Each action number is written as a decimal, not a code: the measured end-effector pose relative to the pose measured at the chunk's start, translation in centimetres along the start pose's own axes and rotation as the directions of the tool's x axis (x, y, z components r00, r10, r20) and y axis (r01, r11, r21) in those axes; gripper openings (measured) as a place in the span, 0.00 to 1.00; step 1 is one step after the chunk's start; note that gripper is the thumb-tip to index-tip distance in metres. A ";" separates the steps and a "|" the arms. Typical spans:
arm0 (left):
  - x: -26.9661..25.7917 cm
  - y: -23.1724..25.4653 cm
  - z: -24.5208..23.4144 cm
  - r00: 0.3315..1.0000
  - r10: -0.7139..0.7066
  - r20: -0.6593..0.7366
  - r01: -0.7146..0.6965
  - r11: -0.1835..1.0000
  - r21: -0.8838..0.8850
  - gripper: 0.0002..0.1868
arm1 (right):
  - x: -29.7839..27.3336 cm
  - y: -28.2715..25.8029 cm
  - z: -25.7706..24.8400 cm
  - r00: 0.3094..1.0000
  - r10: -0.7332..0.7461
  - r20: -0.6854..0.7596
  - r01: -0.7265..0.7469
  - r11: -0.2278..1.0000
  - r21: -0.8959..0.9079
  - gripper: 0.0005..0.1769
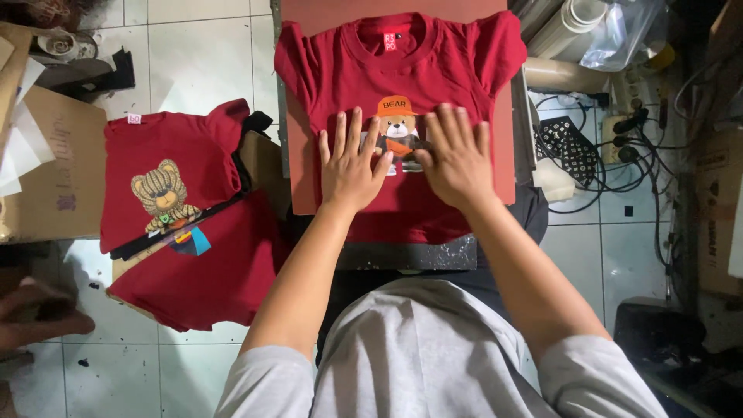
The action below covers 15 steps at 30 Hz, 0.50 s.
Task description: The person folds a red t-shirt with a bear graphic on a flat surface, smoothing it out and checking the tag. They then briefly handle a dark blue cloth before returning to fold the red t-shirt again.
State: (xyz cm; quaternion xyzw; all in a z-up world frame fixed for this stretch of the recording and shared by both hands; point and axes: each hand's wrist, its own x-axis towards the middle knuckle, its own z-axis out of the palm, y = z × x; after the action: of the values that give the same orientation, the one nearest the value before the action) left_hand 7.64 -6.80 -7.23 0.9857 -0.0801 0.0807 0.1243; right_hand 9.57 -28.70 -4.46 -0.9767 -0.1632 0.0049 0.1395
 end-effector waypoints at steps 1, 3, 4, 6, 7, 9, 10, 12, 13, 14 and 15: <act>0.3 -0.3 -0.1 1.000 -0.001 0.002 0.001 1.000 0.002 0.35 | 0.4 0.5 -0.3 1.000 -0.001 0.001 0.001 1.000 0.002 0.37; -0.2 -0.6 -0.2 1.000 -0.008 -0.010 0.008 1.000 -0.001 0.37 | 0.0 1.5 -0.6 0.998 0.065 0.006 -0.065 0.998 0.024 0.38; -0.2 -0.6 0.0 1.000 -0.006 -0.010 0.005 1.000 -0.004 0.37 | 0.3 1.3 -0.3 0.998 0.068 0.006 -0.068 0.997 0.022 0.38; -0.3 -0.4 0.3 1.000 -0.019 -0.019 0.019 1.000 0.010 0.39 | 0.7 1.0 0.3 0.990 0.118 -0.078 -0.116 0.993 0.030 0.38; -0.2 -0.4 0.4 1.000 -0.018 -0.017 0.018 1.000 0.008 0.39 | 1.0 0.3 0.7 0.990 0.120 -0.077 -0.118 0.993 0.029 0.38; -0.2 -0.7 0.4 1.000 -0.009 0.016 0.008 0.998 0.070 0.40 | 1.8 -1.6 1.7 0.972 -0.106 -0.211 0.100 0.994 -0.035 0.39; -0.2 -0.8 0.3 1.000 -0.009 0.014 0.008 0.997 0.075 0.40 | 1.7 -2.1 1.5 0.971 -0.107 -0.215 0.103 0.994 -0.032 0.39; -0.3 -0.6 0.0 1.000 -0.010 0.019 0.009 1.000 0.022 0.39 | 1.3 -2.9 1.1 0.997 -0.032 0.064 0.031 0.999 0.012 0.38; -0.4 -0.7 0.0 1.000 -0.007 0.021 0.007 1.000 0.025 0.39 | 1.3 -2.6 1.0 0.998 -0.030 0.063 0.029 0.999 0.016 0.38; -0.4 -0.7 0.1 1.000 -0.014 0.026 0.014 1.000 0.011 0.39 | 1.5 -2.1 0.8 0.999 -0.009 0.040 0.009 1.000 0.015 0.38; -0.4 -0.8 0.2 0.999 -0.020 0.031 0.020 1.000 -0.004 0.39 | 1.7 -1.6 0.6 1.000 0.011 0.017 -0.011 1.000 0.014 0.39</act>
State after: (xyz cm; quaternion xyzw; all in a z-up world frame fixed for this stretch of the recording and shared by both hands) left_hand 7.45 -6.08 -7.69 0.9873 -0.0721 0.0642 0.1258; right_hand 10.59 -26.50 -4.54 -0.9765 -0.1590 0.0153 0.1448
